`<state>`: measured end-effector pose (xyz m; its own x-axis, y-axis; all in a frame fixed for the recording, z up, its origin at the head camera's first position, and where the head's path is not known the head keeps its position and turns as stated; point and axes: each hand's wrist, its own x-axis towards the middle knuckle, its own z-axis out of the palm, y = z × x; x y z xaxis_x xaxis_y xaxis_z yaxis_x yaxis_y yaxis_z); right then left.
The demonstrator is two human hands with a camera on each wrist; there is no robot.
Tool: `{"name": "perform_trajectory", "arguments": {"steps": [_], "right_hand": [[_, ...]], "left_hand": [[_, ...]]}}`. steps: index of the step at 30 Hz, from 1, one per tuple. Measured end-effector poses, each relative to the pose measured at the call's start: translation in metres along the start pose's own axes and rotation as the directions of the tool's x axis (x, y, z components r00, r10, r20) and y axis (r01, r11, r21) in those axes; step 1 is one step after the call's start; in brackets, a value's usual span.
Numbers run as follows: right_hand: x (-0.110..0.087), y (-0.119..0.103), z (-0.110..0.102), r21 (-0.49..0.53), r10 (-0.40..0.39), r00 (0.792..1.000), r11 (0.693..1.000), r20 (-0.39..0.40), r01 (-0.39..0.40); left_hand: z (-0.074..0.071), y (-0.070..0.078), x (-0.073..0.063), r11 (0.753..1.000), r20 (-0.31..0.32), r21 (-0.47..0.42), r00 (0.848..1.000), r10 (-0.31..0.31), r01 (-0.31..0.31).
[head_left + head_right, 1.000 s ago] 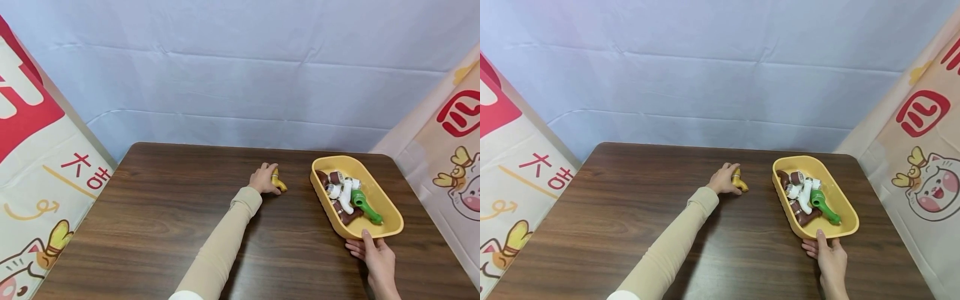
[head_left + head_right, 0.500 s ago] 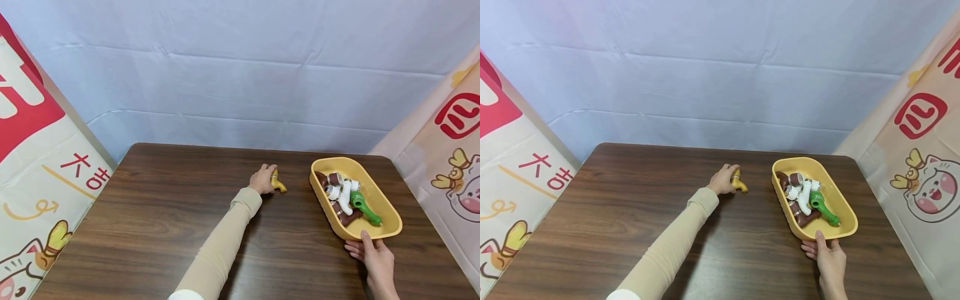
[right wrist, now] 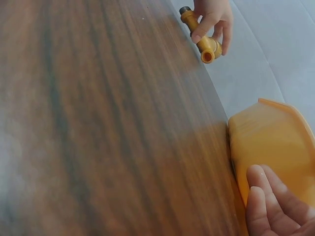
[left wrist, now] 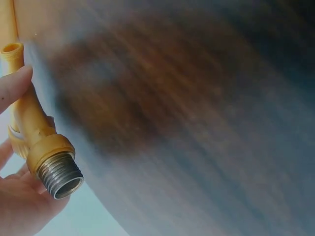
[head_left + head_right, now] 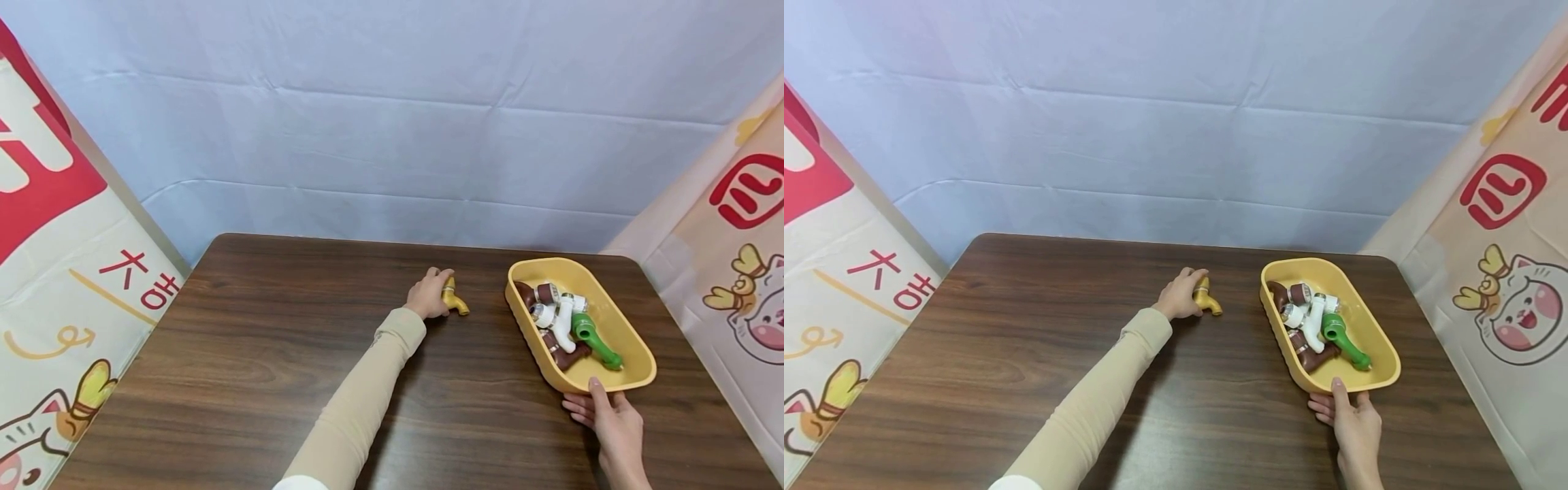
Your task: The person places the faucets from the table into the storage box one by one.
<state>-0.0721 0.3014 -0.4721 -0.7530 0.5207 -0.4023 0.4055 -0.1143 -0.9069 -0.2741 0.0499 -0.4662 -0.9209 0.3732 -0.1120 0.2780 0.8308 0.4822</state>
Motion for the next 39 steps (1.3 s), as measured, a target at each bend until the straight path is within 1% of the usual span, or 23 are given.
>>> {"name": "perform_trajectory", "arguments": {"steps": [7, 18, 24, 34, 36, 39], "right_hand": [[0.000, 0.000, 0.000, 0.018, -0.003, 1.000, 1.000, 0.004, 0.003], [0.000, 0.000, 0.000, 0.009, -0.010, 1.000, 1.000, 0.004, 0.010], [0.000, 0.001, 0.000, 0.017, -0.013, 1.000, 1.000, 0.009, 0.013], [-0.001, -0.001, 0.000, 0.018, -0.004, 1.000, 1.000, 0.003, 0.004], [-0.002, -0.001, 0.000, 0.017, -0.017, 1.000, 1.000, 0.007, 0.017], [-0.001, 0.002, -0.001, 0.015, -0.061, 0.998, 0.998, 0.021, 0.060]], "left_hand": [[-0.003, 0.003, -0.001, 1.000, -0.026, -0.009, 1.000, 0.012, -0.012], [-0.009, 0.008, -0.004, 0.998, -0.054, -0.036, 0.997, 0.058, -0.060], [-0.009, 0.010, -0.004, 0.996, -0.068, -0.040, 0.995, 0.075, -0.078], [-0.015, 0.020, -0.006, 0.993, -0.085, -0.042, 0.991, 0.102, -0.106], [-0.015, 0.022, -0.007, 0.993, -0.086, -0.040, 0.990, 0.111, -0.115], [-0.016, 0.026, -0.006, 0.991, -0.083, -0.035, 0.989, 0.123, -0.126]]}}
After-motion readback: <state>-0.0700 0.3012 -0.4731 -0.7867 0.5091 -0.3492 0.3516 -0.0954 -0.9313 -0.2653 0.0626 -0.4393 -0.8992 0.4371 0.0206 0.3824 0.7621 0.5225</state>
